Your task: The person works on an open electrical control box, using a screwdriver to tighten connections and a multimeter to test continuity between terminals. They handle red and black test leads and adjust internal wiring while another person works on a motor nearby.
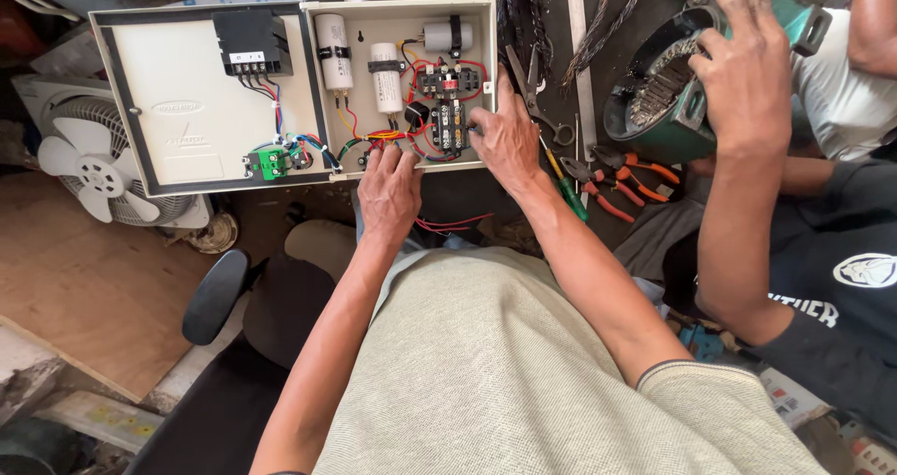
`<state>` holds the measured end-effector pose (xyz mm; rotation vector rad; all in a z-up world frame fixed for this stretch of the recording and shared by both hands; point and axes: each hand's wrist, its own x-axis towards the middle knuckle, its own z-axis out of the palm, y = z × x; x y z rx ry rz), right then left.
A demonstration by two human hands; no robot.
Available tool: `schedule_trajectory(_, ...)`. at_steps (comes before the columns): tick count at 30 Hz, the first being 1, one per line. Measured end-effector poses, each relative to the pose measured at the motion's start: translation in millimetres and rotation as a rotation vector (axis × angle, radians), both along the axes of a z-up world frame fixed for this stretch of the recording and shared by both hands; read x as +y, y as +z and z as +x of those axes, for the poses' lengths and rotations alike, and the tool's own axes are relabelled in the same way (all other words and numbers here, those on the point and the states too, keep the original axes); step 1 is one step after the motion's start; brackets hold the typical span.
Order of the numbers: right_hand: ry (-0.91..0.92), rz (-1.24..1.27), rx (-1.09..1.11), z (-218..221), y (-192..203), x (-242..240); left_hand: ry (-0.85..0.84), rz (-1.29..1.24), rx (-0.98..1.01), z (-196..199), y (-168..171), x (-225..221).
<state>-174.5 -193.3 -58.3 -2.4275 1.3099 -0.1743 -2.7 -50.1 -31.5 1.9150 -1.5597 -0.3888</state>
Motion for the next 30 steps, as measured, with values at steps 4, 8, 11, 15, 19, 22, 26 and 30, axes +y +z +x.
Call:
schedule_trajectory(4,0.0,0.007,-0.006,0.8,4.3,0.2,-0.003,0.025,-0.02,-1.0,6.9,-5.1)
schedule_trajectory(8,-0.008,0.025,0.005,-0.1,7.2,-0.1,-0.026,0.085,0.019,1.9,14.4,-12.0)
schedule_trajectory(11,-0.02,0.055,-0.01,-2.0,7.4,1.9,-0.021,0.103,0.12,2.9,10.7,-21.7)
schedule_trajectory(15,-0.055,0.124,-0.04,-6.7,8.1,5.9,-0.037,0.068,0.123,1.3,-8.3,-41.0)
schedule_trajectory(19,-0.054,0.135,-0.091,-10.9,9.0,10.1,-0.062,0.204,0.08,3.4,-34.4,-62.2)
schedule_trajectory(22,-0.053,0.156,-0.101,-14.7,11.8,9.8,-0.097,0.187,0.103,5.7,-44.6,-66.9)
schedule_trajectory(26,-0.054,0.179,-0.102,-17.4,11.8,9.1,-0.069,0.175,0.134,7.4,-46.7,-74.8)
schedule_trajectory(30,-0.04,0.13,-0.144,-18.0,5.9,9.2,0.005,0.351,0.27,12.2,-43.9,-81.9)
